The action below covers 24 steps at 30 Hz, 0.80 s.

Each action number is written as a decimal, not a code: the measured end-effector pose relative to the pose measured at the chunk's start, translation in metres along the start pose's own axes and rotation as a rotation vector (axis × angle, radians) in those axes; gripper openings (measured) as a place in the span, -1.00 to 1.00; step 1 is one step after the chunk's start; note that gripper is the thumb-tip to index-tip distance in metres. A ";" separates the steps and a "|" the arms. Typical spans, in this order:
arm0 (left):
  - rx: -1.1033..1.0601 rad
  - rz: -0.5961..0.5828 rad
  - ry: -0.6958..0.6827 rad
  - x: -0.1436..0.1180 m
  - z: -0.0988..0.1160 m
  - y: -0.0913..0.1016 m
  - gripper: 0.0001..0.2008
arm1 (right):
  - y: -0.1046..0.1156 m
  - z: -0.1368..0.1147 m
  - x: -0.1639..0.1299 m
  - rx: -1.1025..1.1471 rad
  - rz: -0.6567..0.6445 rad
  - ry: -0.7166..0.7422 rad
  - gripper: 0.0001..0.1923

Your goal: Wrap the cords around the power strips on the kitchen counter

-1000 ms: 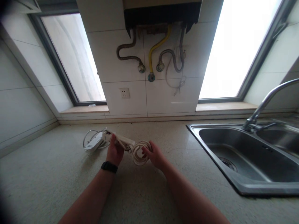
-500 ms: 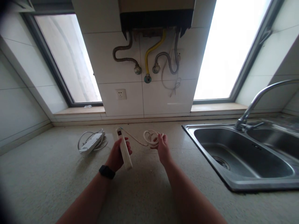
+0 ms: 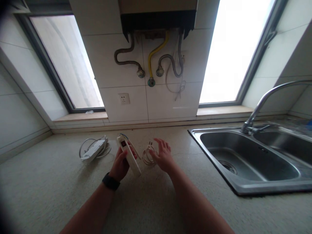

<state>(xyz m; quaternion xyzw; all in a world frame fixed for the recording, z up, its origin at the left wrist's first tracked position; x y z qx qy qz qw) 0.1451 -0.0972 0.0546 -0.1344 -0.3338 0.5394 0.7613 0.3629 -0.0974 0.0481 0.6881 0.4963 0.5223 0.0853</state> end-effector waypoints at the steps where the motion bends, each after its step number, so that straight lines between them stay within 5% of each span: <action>1: -0.009 -0.009 -0.004 -0.001 0.002 -0.002 -0.60 | -0.003 -0.006 -0.001 -0.023 -0.111 0.073 -0.36; 5: -0.038 -0.026 -0.026 -0.001 0.007 -0.005 -0.58 | -0.014 -0.009 -0.007 -0.062 -0.370 0.068 0.03; 8: -0.045 0.025 -0.071 0.001 0.009 -0.001 -0.58 | -0.022 0.001 -0.007 -0.065 -0.388 0.031 -0.31; 11: -0.111 0.082 -0.070 0.004 0.010 0.004 -0.57 | -0.027 0.013 -0.002 0.041 -0.324 -0.028 -0.70; 18: -0.398 0.112 0.105 0.006 0.010 0.010 -0.46 | -0.025 0.041 0.011 0.653 0.088 -0.313 -0.55; 21: -0.478 0.052 0.090 0.004 0.017 0.008 -0.44 | -0.027 0.034 0.009 0.877 0.165 -0.365 -0.50; 24: -0.540 -0.011 0.083 0.001 0.025 0.004 -0.43 | -0.024 0.018 0.001 0.875 0.204 -0.365 -0.47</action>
Point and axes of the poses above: each hand's wrist, its own x-axis towards the middle knuckle, its own y-axis out of the back of the hand, z = x × y, the point moved 4 cm from there along x, towards the middle knuckle
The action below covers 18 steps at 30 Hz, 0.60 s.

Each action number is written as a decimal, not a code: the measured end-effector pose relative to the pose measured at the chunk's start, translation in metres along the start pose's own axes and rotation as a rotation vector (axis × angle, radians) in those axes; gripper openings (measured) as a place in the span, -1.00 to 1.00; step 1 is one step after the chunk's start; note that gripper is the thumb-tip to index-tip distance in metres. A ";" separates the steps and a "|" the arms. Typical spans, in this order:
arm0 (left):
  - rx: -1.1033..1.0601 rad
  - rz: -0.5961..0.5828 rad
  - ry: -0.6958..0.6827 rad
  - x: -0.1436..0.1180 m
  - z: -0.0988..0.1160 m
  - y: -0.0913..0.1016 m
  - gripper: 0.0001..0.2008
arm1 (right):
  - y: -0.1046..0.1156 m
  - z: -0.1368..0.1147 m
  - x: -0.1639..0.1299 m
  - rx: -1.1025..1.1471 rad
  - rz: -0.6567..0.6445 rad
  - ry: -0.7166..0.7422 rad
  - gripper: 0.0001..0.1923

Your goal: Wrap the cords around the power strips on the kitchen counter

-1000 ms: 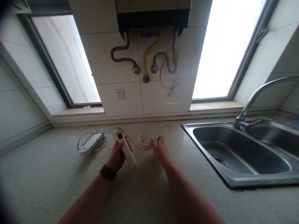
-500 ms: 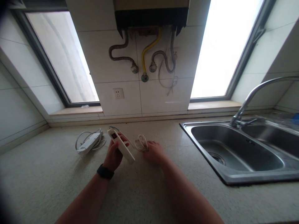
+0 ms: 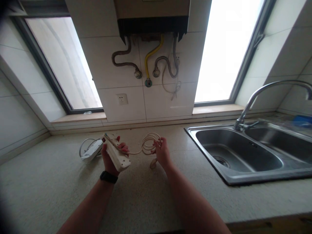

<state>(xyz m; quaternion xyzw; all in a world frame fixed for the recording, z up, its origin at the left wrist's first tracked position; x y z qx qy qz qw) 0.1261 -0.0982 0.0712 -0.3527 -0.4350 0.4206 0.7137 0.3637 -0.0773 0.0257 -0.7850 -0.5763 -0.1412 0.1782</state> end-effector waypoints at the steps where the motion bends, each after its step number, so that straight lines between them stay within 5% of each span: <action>1: -0.001 -0.018 -0.002 -0.002 0.002 -0.002 -0.43 | -0.001 -0.005 -0.005 -0.026 0.008 0.019 -0.46; 8: 0.203 -0.087 0.020 -0.040 0.014 -0.028 -0.47 | 0.011 -0.052 -0.054 -0.384 -0.109 0.128 -0.50; 13: 0.190 -0.098 0.091 -0.113 0.004 -0.052 -0.47 | 0.021 -0.094 -0.116 -0.275 -0.067 0.159 -0.62; 18: 0.237 0.096 0.120 -0.174 -0.015 -0.047 -0.47 | 0.028 -0.127 -0.169 -0.139 0.034 0.119 -0.67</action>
Point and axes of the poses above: each hand's wrist, its own x-axis towards the middle knuckle, its own y-axis out of the back of the hand, z = x × y, the point moved 4 cm from there along x, towards the middle knuckle
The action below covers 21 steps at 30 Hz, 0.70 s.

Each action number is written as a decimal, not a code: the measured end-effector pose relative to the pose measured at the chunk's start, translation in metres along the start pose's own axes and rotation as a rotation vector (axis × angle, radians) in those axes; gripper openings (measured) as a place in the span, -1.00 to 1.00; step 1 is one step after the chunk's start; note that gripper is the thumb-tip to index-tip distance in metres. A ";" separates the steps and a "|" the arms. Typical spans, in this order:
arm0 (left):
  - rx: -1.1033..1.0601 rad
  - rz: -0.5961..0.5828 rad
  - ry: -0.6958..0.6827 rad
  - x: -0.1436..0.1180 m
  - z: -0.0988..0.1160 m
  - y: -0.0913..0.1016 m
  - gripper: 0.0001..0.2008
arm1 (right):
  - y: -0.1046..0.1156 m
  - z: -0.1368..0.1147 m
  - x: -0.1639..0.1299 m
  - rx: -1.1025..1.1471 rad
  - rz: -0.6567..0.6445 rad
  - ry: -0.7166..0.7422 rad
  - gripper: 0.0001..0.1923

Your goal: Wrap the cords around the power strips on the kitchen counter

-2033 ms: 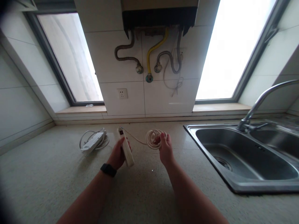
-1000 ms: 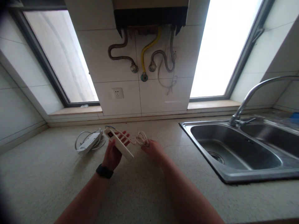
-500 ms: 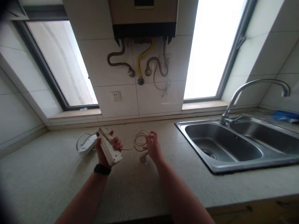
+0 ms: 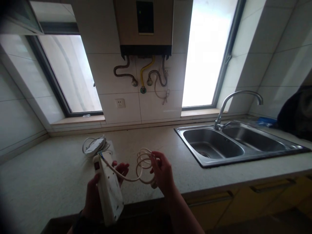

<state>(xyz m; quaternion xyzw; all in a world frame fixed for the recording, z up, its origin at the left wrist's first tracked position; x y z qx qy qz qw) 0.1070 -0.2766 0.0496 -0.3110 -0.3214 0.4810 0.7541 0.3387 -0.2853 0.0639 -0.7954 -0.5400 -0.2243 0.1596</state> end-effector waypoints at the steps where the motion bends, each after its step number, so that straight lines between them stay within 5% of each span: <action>1: 0.017 -0.004 0.009 -0.007 -0.005 0.000 -0.46 | 0.001 -0.006 -0.008 0.038 -0.003 -0.017 -0.67; 7: 0.018 -0.181 0.167 -0.041 -0.029 -0.014 -0.52 | 0.001 -0.024 -0.048 0.276 -0.049 -0.203 -0.60; 13: 0.026 -0.106 0.296 -0.076 -0.044 -0.023 -0.45 | 0.005 -0.039 -0.079 0.236 -0.101 -0.228 -0.67; 21: 0.049 0.050 0.263 -0.110 -0.033 -0.041 -0.39 | 0.010 -0.057 -0.121 0.197 -0.429 -0.318 -0.68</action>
Point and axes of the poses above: each hand's wrist, its own x-axis towards the middle knuckle, its own y-axis out of the back of the hand, z = x × y, the point moved 4 cm from there along x, towards the middle knuckle
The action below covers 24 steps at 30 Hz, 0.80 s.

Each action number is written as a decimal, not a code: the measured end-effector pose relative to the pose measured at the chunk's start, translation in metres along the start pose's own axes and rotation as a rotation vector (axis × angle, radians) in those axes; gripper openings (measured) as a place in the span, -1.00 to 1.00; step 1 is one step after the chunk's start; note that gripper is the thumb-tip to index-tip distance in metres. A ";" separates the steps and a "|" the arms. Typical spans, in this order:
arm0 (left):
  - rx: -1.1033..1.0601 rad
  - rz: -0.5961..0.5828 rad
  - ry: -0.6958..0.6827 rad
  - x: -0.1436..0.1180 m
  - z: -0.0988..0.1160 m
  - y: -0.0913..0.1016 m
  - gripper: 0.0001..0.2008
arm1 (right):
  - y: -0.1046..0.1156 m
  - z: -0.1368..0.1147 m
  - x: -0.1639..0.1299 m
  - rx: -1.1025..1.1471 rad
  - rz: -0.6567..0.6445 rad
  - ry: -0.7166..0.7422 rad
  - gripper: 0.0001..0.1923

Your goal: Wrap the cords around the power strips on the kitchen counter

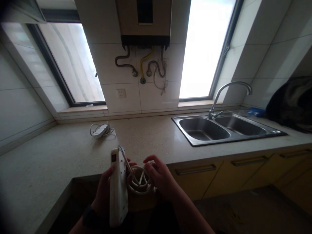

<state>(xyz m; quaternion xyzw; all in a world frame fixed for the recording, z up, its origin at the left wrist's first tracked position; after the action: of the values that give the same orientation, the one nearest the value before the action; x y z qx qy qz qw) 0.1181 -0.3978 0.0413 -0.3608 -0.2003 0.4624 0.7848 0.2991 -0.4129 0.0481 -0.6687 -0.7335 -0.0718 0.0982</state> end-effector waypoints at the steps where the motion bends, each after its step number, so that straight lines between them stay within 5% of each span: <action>1: 0.008 0.007 -0.007 -0.004 0.002 -0.002 -0.36 | -0.001 -0.002 -0.006 -0.029 -0.039 0.002 -0.69; 9: 0.179 -0.068 -0.112 -0.036 0.006 -0.012 -0.36 | -0.012 -0.022 -0.052 -0.327 -0.155 0.070 -0.73; 15: 0.234 -0.186 -0.173 -0.060 0.009 -0.024 -0.52 | -0.027 -0.054 -0.073 -0.640 -0.107 0.270 -0.77; 20: 0.327 -0.197 -0.123 -0.076 0.014 -0.030 -0.58 | -0.029 -0.050 -0.078 -0.571 -0.064 0.249 -0.66; 24: 0.337 -0.109 -0.085 -0.080 0.014 -0.026 -0.43 | -0.022 -0.028 -0.071 -0.322 0.080 0.145 -0.56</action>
<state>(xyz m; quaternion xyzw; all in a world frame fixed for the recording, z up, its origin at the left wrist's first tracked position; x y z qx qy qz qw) 0.0845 -0.4703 0.0720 -0.1930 -0.1723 0.4612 0.8487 0.2843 -0.4903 0.0587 -0.6975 -0.6764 -0.2322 0.0452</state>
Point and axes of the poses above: each hand's wrist, its own x-axis towards the middle knuckle, its own y-axis out of the back of the hand, z = x × y, the point moved 4 cm from there along x, towards the middle knuckle
